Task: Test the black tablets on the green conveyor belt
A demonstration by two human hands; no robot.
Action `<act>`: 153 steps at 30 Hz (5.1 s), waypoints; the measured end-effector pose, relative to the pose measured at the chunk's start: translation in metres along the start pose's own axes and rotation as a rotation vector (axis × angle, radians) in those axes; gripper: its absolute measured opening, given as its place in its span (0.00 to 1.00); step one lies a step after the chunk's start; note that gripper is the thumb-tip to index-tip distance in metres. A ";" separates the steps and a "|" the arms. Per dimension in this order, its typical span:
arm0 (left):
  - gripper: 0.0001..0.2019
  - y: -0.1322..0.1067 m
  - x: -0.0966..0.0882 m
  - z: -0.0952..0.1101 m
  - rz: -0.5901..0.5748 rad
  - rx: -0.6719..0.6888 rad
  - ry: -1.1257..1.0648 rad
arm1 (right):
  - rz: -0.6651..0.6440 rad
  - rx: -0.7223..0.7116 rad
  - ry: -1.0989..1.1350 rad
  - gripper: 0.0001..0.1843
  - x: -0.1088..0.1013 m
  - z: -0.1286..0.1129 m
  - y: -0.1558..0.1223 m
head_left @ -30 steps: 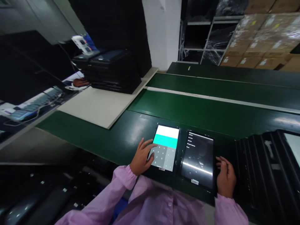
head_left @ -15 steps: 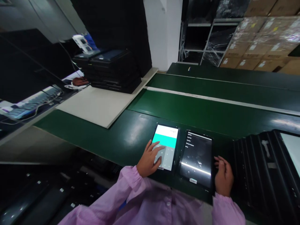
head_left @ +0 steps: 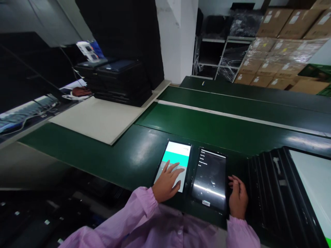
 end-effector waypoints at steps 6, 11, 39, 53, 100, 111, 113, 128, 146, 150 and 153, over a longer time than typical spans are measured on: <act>0.25 -0.001 0.003 0.000 0.005 0.004 -0.004 | -0.005 -0.007 -0.009 0.30 -0.001 0.003 0.000; 0.25 -0.001 0.000 0.001 -0.014 -0.008 -0.004 | -0.007 0.006 -0.002 0.29 -0.001 0.003 0.000; 0.23 0.036 -0.007 -0.013 0.011 -0.068 0.026 | -0.011 0.009 0.001 0.30 -0.001 0.003 0.000; 0.22 -0.008 -0.029 -0.033 0.082 -0.133 -0.009 | -0.001 0.028 -0.011 0.31 -0.001 0.002 0.001; 0.27 0.029 -0.002 -0.009 0.019 -0.120 -0.031 | -0.001 -0.005 0.012 0.28 0.000 0.001 -0.001; 0.26 0.028 -0.006 -0.019 -0.001 -0.133 0.009 | -0.011 0.007 0.006 0.28 0.000 0.002 -0.001; 0.26 0.033 -0.004 -0.012 -0.022 -0.105 0.001 | -0.009 0.012 -0.004 0.28 0.000 0.001 0.000; 0.25 -0.027 -0.030 -0.039 0.147 -0.215 -0.012 | 0.002 -0.014 -0.030 0.28 0.000 -0.004 -0.001; 0.27 0.020 -0.009 -0.007 0.012 -0.160 -0.032 | -0.002 -0.010 -0.023 0.29 0.000 -0.001 0.000; 0.26 0.030 0.000 -0.006 0.003 -0.148 -0.013 | -0.010 0.006 -0.003 0.29 0.000 0.002 0.001; 0.26 0.024 0.001 -0.014 0.048 -0.192 0.019 | -0.016 0.008 -0.008 0.30 0.000 0.003 0.001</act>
Point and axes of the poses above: each hand's wrist, its own y-axis towards the middle knuckle, its own x-axis out of the palm, z = x × y, the point moved 2 cm from there along y, towards the middle knuckle, and after that the axes turned 1 degree about -z, right-handed, at the moved point
